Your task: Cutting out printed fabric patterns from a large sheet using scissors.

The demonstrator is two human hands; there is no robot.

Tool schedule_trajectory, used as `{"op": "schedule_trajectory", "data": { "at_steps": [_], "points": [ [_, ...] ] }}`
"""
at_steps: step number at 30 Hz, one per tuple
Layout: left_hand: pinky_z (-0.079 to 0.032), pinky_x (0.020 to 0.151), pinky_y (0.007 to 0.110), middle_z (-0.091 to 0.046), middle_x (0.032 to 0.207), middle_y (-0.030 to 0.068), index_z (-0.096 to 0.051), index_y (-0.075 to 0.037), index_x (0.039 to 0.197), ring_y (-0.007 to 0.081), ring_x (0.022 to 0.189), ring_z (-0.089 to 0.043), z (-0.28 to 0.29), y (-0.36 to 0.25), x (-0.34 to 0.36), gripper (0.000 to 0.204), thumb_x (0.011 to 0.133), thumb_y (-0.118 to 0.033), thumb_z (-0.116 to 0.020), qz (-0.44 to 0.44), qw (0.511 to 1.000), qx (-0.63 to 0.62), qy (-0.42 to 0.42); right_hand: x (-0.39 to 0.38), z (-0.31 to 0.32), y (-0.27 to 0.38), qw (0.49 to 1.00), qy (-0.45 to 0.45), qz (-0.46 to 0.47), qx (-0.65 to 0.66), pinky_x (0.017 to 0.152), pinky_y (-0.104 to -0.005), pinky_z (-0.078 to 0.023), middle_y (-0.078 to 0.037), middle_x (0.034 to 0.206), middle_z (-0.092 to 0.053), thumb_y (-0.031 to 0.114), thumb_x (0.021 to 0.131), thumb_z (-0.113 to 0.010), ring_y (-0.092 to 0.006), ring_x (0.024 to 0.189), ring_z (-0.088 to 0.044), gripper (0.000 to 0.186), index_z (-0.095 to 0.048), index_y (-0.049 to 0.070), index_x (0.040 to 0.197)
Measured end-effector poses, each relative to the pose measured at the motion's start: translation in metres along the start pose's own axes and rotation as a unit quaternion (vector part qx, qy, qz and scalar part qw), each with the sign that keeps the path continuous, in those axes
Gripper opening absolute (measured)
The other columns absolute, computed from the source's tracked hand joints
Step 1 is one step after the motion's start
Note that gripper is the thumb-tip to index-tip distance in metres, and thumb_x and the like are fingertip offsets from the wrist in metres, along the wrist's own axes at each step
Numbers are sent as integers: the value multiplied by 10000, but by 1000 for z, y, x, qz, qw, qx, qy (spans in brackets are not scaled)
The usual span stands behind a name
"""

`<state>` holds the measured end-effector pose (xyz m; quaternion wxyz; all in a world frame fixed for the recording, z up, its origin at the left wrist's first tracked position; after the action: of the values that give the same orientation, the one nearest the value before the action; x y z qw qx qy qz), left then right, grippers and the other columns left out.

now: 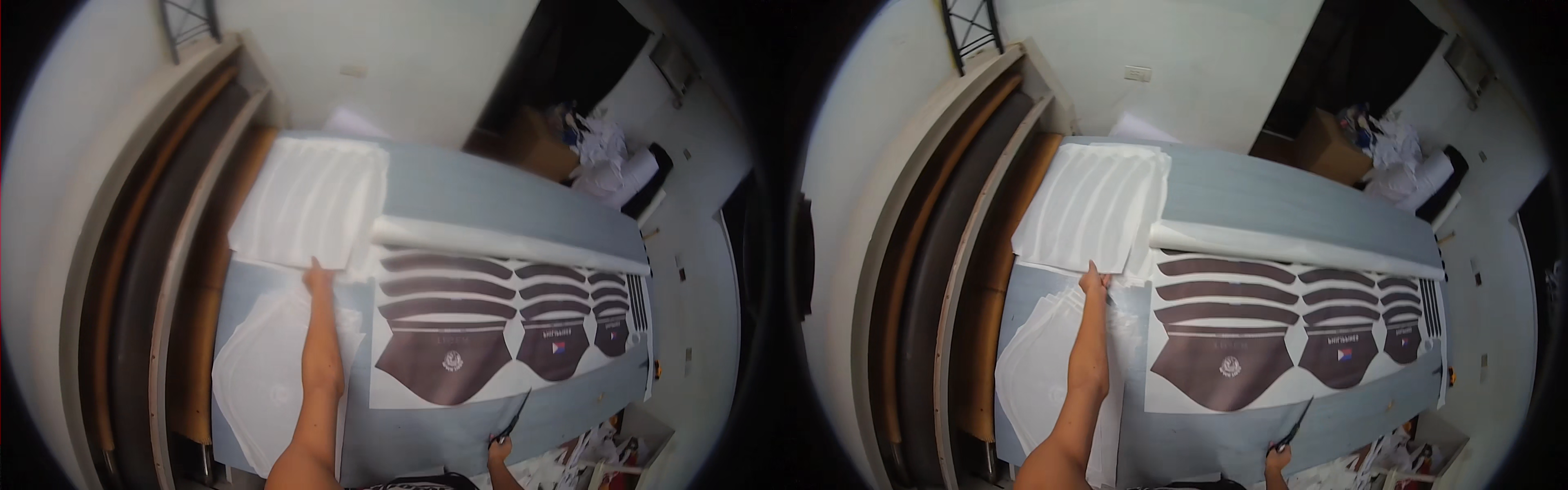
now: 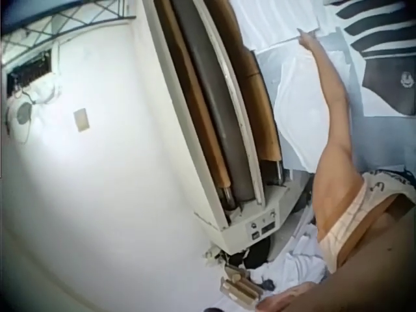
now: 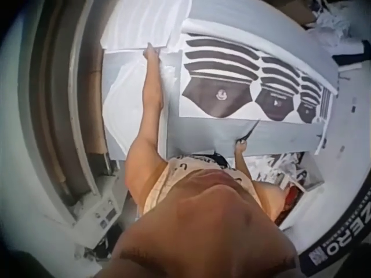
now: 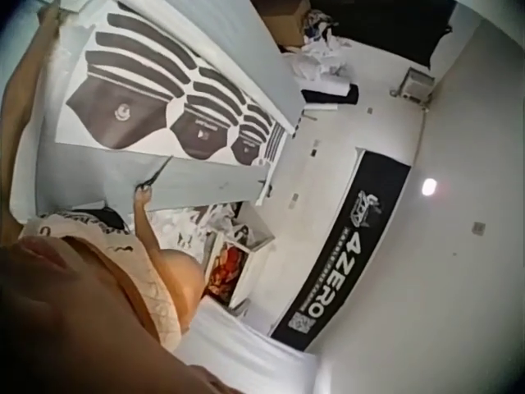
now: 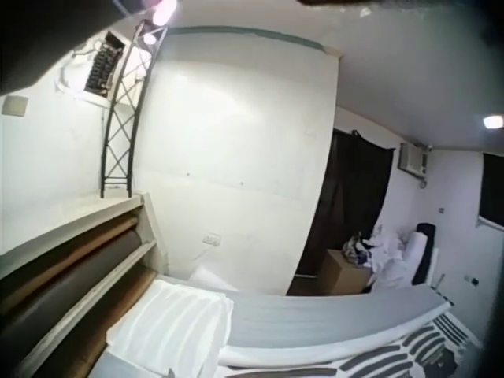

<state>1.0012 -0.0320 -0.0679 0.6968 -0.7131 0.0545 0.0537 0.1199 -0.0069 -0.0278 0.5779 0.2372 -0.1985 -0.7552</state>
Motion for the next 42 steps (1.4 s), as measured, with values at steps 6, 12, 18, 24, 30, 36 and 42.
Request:
{"op": "schedule_trajectory", "data": {
  "at_steps": [6,12,18,24,30,36,42],
  "points": [
    [-460,1029,394,-551,1317,241,-437,82,1409,307,1203,-564,-51,-33,-264,724,884,-298,-762,-80,967,189,153,-12,85,-6,999,-30,-22,-8,669,-409,-454,-134,755,-609,224,809,-803,-265,707,-575,319,-583,3,878],
    [-441,1060,435,-485,1370,268,-419,100,1407,375,1238,-531,71,-30,-505,757,849,-241,-801,-34,941,261,215,4,96,-13,998,-30,18,61,648,-415,-452,-120,701,-559,209,857,-776,-284,652,-530,327,-529,-4,869],
    [-542,891,426,-660,1061,236,-495,133,1276,397,991,-661,115,16,-525,688,805,-232,-838,-81,870,450,184,15,132,-28,988,53,-2,148,622,-366,-438,-72,686,-529,240,855,-798,-166,640,-468,361,-535,-8,868],
    [-445,450,278,-631,794,69,-583,-9,1052,172,525,-578,112,24,-555,285,863,-93,-780,204,957,132,162,37,176,-116,948,156,-56,272,746,-238,-505,-18,890,-693,155,854,-816,-73,821,-614,285,-662,-30,1007],
    [-404,453,326,-593,752,21,-656,-36,974,144,568,-522,78,27,-627,153,931,-165,-726,344,935,-76,41,56,226,-154,946,176,-41,270,734,-235,-505,-38,894,-706,184,865,-808,-76,802,-621,313,-663,-35,1034],
    [-486,964,435,-655,1177,15,-621,-155,1232,234,1118,-606,-9,70,-728,358,959,-380,-676,456,852,-141,215,100,270,-181,947,115,-70,291,620,-291,-470,-31,731,-668,273,851,-814,-107,660,-597,311,-682,0,922],
    [-576,918,447,-667,1159,74,-635,-89,1203,244,1058,-652,-91,91,-831,302,994,-307,-639,511,805,-173,248,78,330,-220,948,75,-80,300,585,-268,-492,-29,729,-679,236,866,-802,-97,632,-616,255,-701,9,920]
  ]
}}
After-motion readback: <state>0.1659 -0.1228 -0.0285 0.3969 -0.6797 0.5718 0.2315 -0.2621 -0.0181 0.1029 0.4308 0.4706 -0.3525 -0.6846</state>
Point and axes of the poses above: each hand's wrist, its own x-axis towards the middle knuckle, its own z-axis out of the back of the hand, y = z × x, the point moved 1 cm from there along x, towards the middle knuckle
